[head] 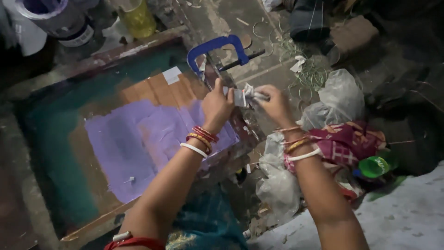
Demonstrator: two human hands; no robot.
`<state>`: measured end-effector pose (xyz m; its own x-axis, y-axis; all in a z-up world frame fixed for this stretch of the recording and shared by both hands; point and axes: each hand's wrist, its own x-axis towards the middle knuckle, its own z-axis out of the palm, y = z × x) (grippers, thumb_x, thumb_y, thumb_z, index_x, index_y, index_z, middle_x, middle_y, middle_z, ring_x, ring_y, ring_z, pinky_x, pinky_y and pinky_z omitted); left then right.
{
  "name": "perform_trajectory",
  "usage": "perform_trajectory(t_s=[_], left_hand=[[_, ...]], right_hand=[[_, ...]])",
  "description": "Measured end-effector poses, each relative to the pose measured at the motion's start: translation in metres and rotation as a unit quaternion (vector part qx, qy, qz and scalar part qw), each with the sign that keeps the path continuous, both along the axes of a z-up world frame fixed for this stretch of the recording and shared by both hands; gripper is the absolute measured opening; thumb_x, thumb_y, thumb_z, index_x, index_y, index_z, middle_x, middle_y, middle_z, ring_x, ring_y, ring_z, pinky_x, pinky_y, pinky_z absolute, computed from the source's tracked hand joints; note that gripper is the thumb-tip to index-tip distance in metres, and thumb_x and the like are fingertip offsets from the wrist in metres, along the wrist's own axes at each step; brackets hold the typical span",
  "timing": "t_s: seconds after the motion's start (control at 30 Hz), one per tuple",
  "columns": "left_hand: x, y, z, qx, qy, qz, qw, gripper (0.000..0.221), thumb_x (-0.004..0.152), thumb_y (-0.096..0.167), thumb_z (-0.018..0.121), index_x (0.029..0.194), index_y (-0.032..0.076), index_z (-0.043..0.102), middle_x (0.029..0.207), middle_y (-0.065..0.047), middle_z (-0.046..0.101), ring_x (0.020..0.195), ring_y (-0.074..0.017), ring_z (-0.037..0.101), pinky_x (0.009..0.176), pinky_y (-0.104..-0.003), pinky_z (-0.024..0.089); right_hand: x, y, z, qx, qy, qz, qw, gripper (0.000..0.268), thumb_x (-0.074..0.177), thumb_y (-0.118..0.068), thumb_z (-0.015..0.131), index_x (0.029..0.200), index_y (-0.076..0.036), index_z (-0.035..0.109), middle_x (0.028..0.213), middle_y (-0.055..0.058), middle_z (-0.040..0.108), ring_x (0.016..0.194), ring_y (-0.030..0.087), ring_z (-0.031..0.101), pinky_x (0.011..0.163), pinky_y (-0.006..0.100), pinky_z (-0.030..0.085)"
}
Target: The person cleans a screen printing frame by wiping it with a rag soaked in solvent to remove ink and stencil film.
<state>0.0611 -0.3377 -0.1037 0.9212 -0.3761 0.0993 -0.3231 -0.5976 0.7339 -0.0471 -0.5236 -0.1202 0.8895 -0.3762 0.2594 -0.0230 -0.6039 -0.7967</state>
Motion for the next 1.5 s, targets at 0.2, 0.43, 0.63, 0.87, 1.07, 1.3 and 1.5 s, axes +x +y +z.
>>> perform_trajectory(t_s=[0.2, 0.43, 0.63, 0.87, 1.07, 1.3, 1.5], left_hand=[[0.013, -0.005, -0.012, 0.025, -0.018, -0.015, 0.999, 0.036, 0.097, 0.037, 0.062, 0.119, 0.012, 0.050, 0.080, -0.021, 0.072, 0.075, -0.0465, 0.068, 0.064, -0.060, 0.050], [0.017, -0.008, -0.011, 0.016, -0.045, -0.057, 0.997, 0.036, 0.098, 0.035, 0.060, 0.121, 0.010, 0.048, 0.079, -0.022, 0.070, 0.074, -0.0473, 0.067, 0.063, -0.060, 0.049], [0.011, -0.005, -0.009, 0.032, -0.030, -0.052, 0.998, 0.038, 0.097, 0.035, 0.060, 0.124, 0.011, 0.048, 0.078, -0.022, 0.070, 0.074, -0.0473, 0.067, 0.063, -0.059, 0.049], [0.024, -0.006, -0.015, 0.035, -0.046, -0.080, 0.995, 0.036, 0.098, 0.035, 0.061, 0.123, 0.011, 0.049, 0.079, -0.023, 0.070, 0.075, -0.0469, 0.067, 0.064, -0.060, 0.049], [0.018, -0.005, -0.009, 0.011, -0.048, -0.070, 0.996, 0.034, 0.098, 0.036, 0.060, 0.121, 0.012, 0.051, 0.079, -0.021, 0.071, 0.074, -0.0461, 0.067, 0.063, -0.059, 0.050], [0.015, -0.004, -0.011, 0.023, -0.047, -0.045, 0.998, 0.037, 0.097, 0.038, 0.061, 0.121, 0.012, 0.051, 0.078, -0.021, 0.071, 0.074, -0.0454, 0.068, 0.063, -0.058, 0.051], [0.013, -0.003, -0.008, 0.033, -0.048, -0.050, 0.997, 0.037, 0.098, 0.037, 0.060, 0.121, 0.010, 0.049, 0.077, -0.021, 0.070, 0.073, -0.0454, 0.068, 0.063, -0.058, 0.050]], right_hand=[[-0.027, 0.033, -0.010, -0.006, 0.026, -0.026, 0.999, 0.021, 0.084, -0.002, 0.074, 0.105, -0.003, 0.075, 0.105, 0.011, 0.070, 0.094, 0.022, 0.071, 0.078, 0.033, 0.055], [0.030, -0.016, -0.050, 0.017, -0.043, -0.035, 0.998, 0.016, 0.088, -0.005, 0.076, 0.104, 0.000, 0.074, 0.103, 0.011, 0.073, 0.095, 0.021, 0.072, 0.082, 0.031, 0.055], [0.000, 0.008, -0.052, 0.037, -0.027, -0.068, 0.997, 0.018, 0.086, -0.004, 0.077, 0.102, 0.001, 0.073, 0.101, 0.011, 0.074, 0.094, 0.020, 0.070, 0.083, 0.033, 0.055], [0.032, -0.014, -0.081, 0.025, -0.076, -0.061, 0.995, 0.018, 0.088, -0.003, 0.074, 0.106, -0.002, 0.072, 0.104, 0.014, 0.074, 0.095, 0.028, 0.072, 0.086, 0.036, 0.056], [0.062, -0.087, -0.082, -0.223, 0.055, -0.069, 0.971, 0.032, 0.078, -0.005, 0.077, 0.109, -0.014, 0.080, 0.104, 0.019, 0.071, 0.095, 0.037, 0.069, 0.084, 0.042, 0.055], [0.029, -0.040, 0.028, -0.101, 0.198, 0.033, 0.974, 0.033, 0.078, -0.003, 0.071, 0.109, -0.014, 0.076, 0.104, 0.009, 0.076, 0.097, 0.024, 0.075, 0.086, 0.039, 0.059], [0.033, -0.003, 0.004, -0.074, 0.057, -0.022, 0.995, 0.020, 0.088, -0.006, 0.075, 0.107, -0.013, 0.081, 0.110, 0.013, 0.067, 0.095, 0.027, 0.072, 0.082, 0.034, 0.059]])
